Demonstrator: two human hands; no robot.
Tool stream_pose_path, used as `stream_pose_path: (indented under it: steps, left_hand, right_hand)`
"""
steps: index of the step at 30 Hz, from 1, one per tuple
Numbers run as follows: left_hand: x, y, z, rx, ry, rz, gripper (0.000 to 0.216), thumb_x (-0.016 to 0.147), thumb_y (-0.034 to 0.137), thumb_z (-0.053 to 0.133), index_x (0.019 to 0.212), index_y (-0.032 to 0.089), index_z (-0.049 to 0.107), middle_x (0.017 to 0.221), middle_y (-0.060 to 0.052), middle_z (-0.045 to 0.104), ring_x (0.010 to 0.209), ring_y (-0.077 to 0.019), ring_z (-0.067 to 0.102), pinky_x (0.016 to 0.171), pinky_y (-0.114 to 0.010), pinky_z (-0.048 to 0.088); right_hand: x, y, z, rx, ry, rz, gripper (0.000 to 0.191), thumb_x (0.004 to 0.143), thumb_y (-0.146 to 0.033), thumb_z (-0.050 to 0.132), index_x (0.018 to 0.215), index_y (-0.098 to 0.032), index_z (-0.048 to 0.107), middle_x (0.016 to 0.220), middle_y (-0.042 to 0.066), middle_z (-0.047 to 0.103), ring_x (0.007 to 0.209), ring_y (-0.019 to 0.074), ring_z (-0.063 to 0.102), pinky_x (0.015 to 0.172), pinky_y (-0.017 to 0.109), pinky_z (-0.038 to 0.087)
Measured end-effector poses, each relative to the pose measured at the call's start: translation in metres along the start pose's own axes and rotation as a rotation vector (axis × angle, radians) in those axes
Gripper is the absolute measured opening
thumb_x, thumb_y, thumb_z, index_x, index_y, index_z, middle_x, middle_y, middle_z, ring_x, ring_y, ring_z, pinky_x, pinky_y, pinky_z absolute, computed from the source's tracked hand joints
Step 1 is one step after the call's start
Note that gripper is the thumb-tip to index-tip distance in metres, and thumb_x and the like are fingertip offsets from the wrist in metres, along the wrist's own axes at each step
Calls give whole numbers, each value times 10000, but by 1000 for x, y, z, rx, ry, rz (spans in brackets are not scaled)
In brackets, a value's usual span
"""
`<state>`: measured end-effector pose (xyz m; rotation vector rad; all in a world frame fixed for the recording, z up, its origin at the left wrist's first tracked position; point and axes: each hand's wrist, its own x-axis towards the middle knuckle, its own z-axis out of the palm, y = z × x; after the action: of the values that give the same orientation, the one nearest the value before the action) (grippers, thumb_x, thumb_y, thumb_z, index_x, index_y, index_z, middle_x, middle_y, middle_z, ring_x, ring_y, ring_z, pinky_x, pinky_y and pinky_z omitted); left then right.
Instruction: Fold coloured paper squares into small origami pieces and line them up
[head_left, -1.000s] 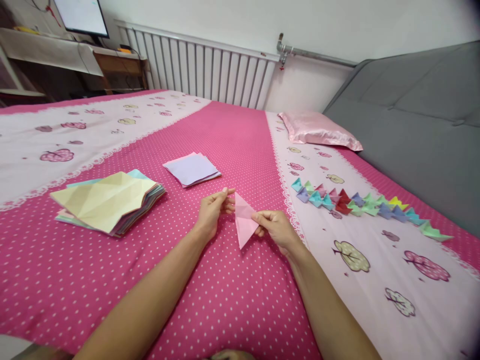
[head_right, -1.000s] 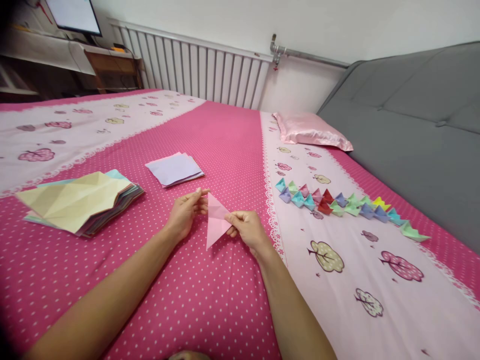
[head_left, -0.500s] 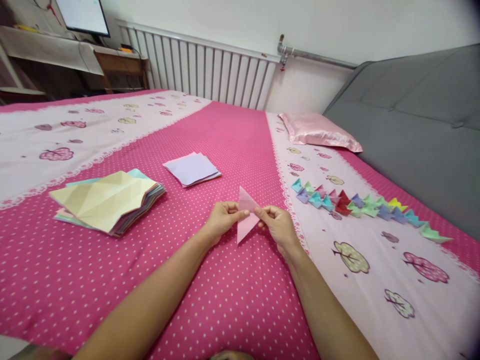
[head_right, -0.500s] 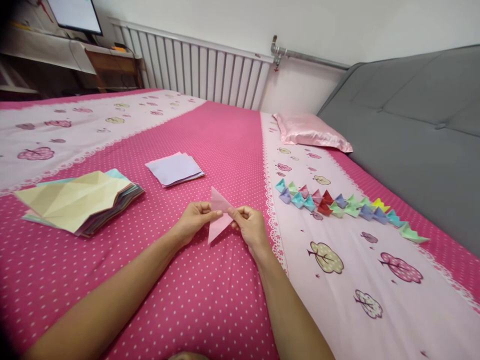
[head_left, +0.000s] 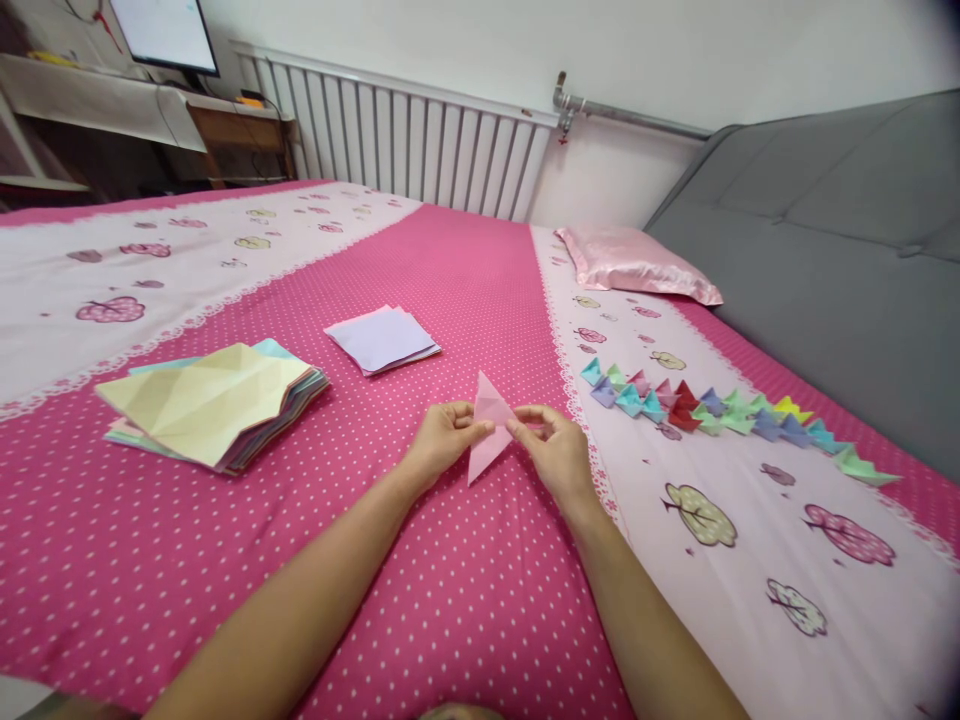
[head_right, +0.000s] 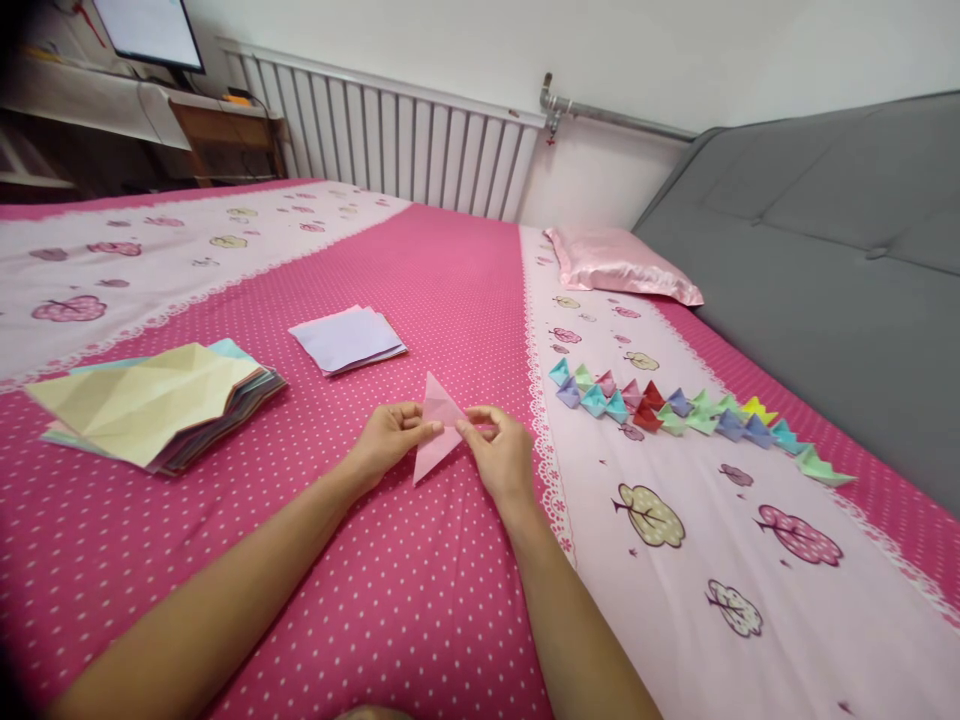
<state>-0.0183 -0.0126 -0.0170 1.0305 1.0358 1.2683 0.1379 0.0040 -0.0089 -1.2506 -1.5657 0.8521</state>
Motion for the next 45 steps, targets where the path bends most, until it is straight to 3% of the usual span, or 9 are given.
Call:
stream_pose_path:
  steps: [3,9,13,18,23,27,36,45]
  left_hand:
    - [1,-4,0,110,-20,77,312,647,316,704,884,116,673,779,-83,699,619,-155,626,544,-239,459]
    - [-5,5,4,163,-131,92,366,682,337,678,955,95,652,878,-107,690,740,-179,639,613,-246,473]
    - [-5,5,2,216,-178,65,359,752,422,596,848,85,667,744,-88,677,599,-126,598,518,-204,414]
    - [-3,3,1,207,-203,72,401,785,448,546,830,72,677,743,-102,685,629,-136,608,603,-238,444]
    - [-4,5,3,234,-229,94,357,749,411,600,868,85,684,768,-80,692,650,-138,612,602,-229,445]
    - [-4,3,2,263,-210,80,330,729,373,628,913,105,685,827,-81,704,667,-139,620,590,-217,440]
    - [-5,6,4,227,-195,16,356,722,359,637,955,93,683,874,-105,706,716,-158,632,661,-257,474]
    - [-3,0,1,270,-202,37,414,731,413,615,992,97,675,872,-104,702,731,-165,628,657,-262,484]
  right_hand:
    - [-4,-6,1,-155,119,-144,323,695,-342,640,978,-187,626,924,60,653,531,116,519,580,285,459]
    - [-5,-4,10,108,-104,-47,373,767,-362,564,1095,-185,570,1104,100,604,775,169,624,667,289,510]
    - [-3,1,12,261,-125,52,355,790,-422,535,1041,-180,600,1022,80,646,849,180,617,755,316,499]
    - [-3,-4,10,376,-131,174,407,765,-476,556,1034,-177,619,1000,71,655,775,153,613,721,299,501]
    - [-4,-9,9,465,-161,191,400,698,-444,646,989,-170,621,1027,79,648,867,174,619,725,273,499]
    - [-5,-9,10,485,-168,201,394,649,-411,697,943,-163,614,957,70,654,796,169,629,687,274,507]
    - [-5,-7,11,475,-151,182,269,710,-384,654,873,-173,622,856,24,648,775,148,618,709,256,483]
    - [-5,-4,11,475,-198,225,324,729,-390,631,982,-187,638,869,29,673,737,153,627,737,287,475]
